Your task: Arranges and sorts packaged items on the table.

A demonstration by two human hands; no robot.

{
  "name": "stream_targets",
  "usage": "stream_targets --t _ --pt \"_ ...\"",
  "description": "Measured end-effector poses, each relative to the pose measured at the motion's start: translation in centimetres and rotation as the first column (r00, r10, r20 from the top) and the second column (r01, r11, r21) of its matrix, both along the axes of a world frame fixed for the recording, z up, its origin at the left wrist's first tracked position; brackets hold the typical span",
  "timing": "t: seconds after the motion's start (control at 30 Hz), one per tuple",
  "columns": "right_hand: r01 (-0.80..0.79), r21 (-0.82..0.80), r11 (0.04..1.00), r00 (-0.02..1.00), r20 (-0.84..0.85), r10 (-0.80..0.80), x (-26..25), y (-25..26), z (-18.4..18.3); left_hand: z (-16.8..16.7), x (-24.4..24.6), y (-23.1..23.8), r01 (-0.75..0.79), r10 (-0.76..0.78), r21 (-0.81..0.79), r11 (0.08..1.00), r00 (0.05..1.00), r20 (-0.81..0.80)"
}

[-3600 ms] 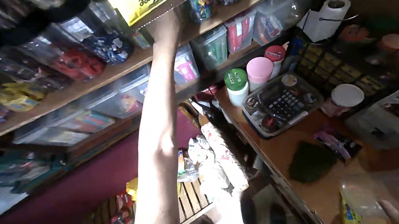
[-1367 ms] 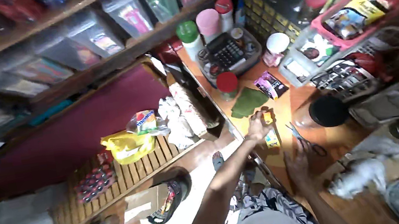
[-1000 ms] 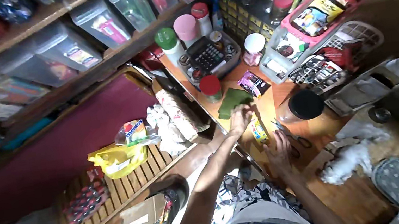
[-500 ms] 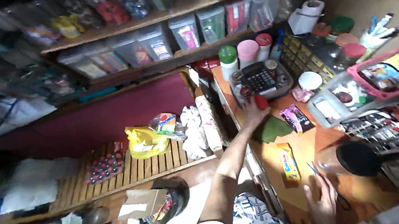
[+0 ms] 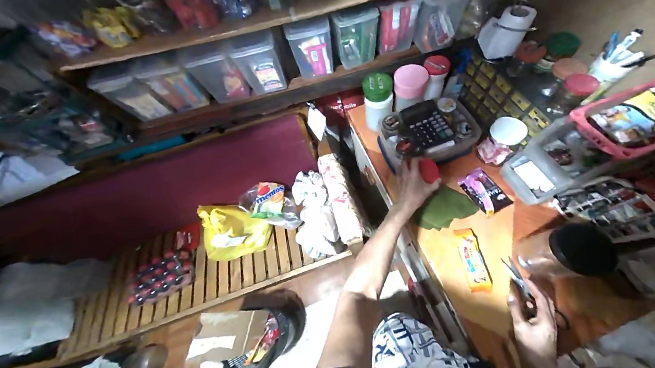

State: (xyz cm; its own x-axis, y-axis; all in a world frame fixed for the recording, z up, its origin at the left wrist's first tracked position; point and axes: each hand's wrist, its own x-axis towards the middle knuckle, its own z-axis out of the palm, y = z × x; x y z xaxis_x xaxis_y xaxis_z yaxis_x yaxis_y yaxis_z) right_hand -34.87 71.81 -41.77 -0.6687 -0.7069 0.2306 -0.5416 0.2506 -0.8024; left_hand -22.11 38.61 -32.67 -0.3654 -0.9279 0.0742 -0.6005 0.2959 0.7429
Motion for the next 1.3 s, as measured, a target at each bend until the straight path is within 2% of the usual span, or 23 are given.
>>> stream_targets --t 0.1,0.17,0.23,0.3,0.33,0.4,0.47,0.53,0.57,0.63,0.7,0.77,0.83,0.9,0.97,1.07,1.13,1.2,1.3 --pt "0.066 -0.032 0.997 0.998 0.017 -0.065 0.2 0.6 -0.1 -0.9 0.8 -0.8 0.013 -0.012 0.094 0.995 1.0 -0.013" --pt "0.14 -0.056 0.989 0.987 0.082 -0.135 -0.2 1.3 -0.2 -0.9 -0.1 -1.4 0.067 -0.071 0.071 0.995 0.996 0.051" --pt "0.239 -0.072 0.968 0.963 0.142 -0.227 -0.9 1.8 -0.3 0.1 -1.2 -0.7 0.11 -0.106 -0.026 0.994 0.987 0.122" --pt "0.324 -0.062 0.944 0.931 0.199 -0.306 -1.7 1.8 -0.1 1.6 -2.5 0.9 0.178 -0.165 -0.167 0.97 0.982 0.086" --pt "0.359 -0.07 0.931 0.917 0.215 -0.337 -2.1 1.6 0.0 2.4 -3.2 2.4 0.258 -0.248 -0.194 0.947 0.966 0.076" --pt "0.399 -0.058 0.915 0.897 0.233 -0.376 -2.9 1.0 0.8 4.2 -4.8 6.3 0.496 -0.484 -0.119 0.86 0.867 0.115" --pt "0.41 0.04 0.911 0.862 0.309 -0.402 -4.3 -0.2 2.4 5.5 -9.3 9.1 0.71 -0.702 -0.053 0.702 0.702 0.115" --pt "0.41 0.149 0.9 0.809 0.395 -0.435 -5.9 -1.4 3.4 4.7 -14.1 10.7 0.834 -0.824 -0.052 0.549 0.551 0.135" --pt "0.43 0.161 0.888 0.77 0.448 -0.454 -6.4 -1.9 3.5 4.5 -15.4 11.1 0.862 -0.848 -0.041 0.506 0.505 0.163" --pt "0.469 0.149 0.871 0.728 0.494 -0.476 -7.1 -2.0 3.3 4.7 -15.9 11.2 0.861 -0.836 0.058 0.506 0.473 0.278" --pt "0.479 0.135 0.867 0.738 0.472 -0.482 -6.8 -1.1 2.7 4.7 -14.1 11.1 0.734 -0.751 0.259 0.628 0.485 0.447" --pt "0.444 0.131 0.887 0.779 0.433 -0.454 -5.7 0.4 1.1 1.3 -11.3 10.4 0.555 -0.662 0.369 0.745 0.548 0.511" --pt "0.307 0.244 0.92 0.819 0.426 -0.386 -4.0 1.7 0.9 -2.9 -9.9 9.0 0.44 -0.614 0.429 0.789 0.568 0.548" --pt "0.128 0.403 0.906 0.836 0.448 -0.317 -2.6 2.1 1.6 -6.1 -9.6 7.7 0.389 -0.621 0.491 0.78 0.58 0.527" --pt "0.025 0.487 0.873 0.869 0.421 -0.26 -1.6 2.5 1.4 -8.2 -9.3 7.0 0.408 -0.649 0.529 0.744 0.629 0.429" --pt "0.049 0.624 0.78 0.943 0.229 -0.241 -1.7 2.7 1.3 -8.9 -9.2 6.3 0.421 -0.66 0.605 0.676 0.712 0.241" --pt "0.12 0.65 0.75 0.96 0.116 -0.255 -2.5 3.5 0.3 -8.0 -8.7 6.4 0.481 -0.678 0.63 0.61 0.729 0.1" --pt "0.137 0.647 0.75 0.957 0.108 -0.268 -3.3 4.5 -0.9 -5.4 -8.1 7.1 0.541 -0.696 0.618 0.57 0.718 0.013" --pt "0.131 0.62 0.773 0.974 0.066 -0.218 -3.9 5.4 -1.4 -1.7 -7.7 8.2 0.665 -0.777 0.497 0.558 0.629 0.03"
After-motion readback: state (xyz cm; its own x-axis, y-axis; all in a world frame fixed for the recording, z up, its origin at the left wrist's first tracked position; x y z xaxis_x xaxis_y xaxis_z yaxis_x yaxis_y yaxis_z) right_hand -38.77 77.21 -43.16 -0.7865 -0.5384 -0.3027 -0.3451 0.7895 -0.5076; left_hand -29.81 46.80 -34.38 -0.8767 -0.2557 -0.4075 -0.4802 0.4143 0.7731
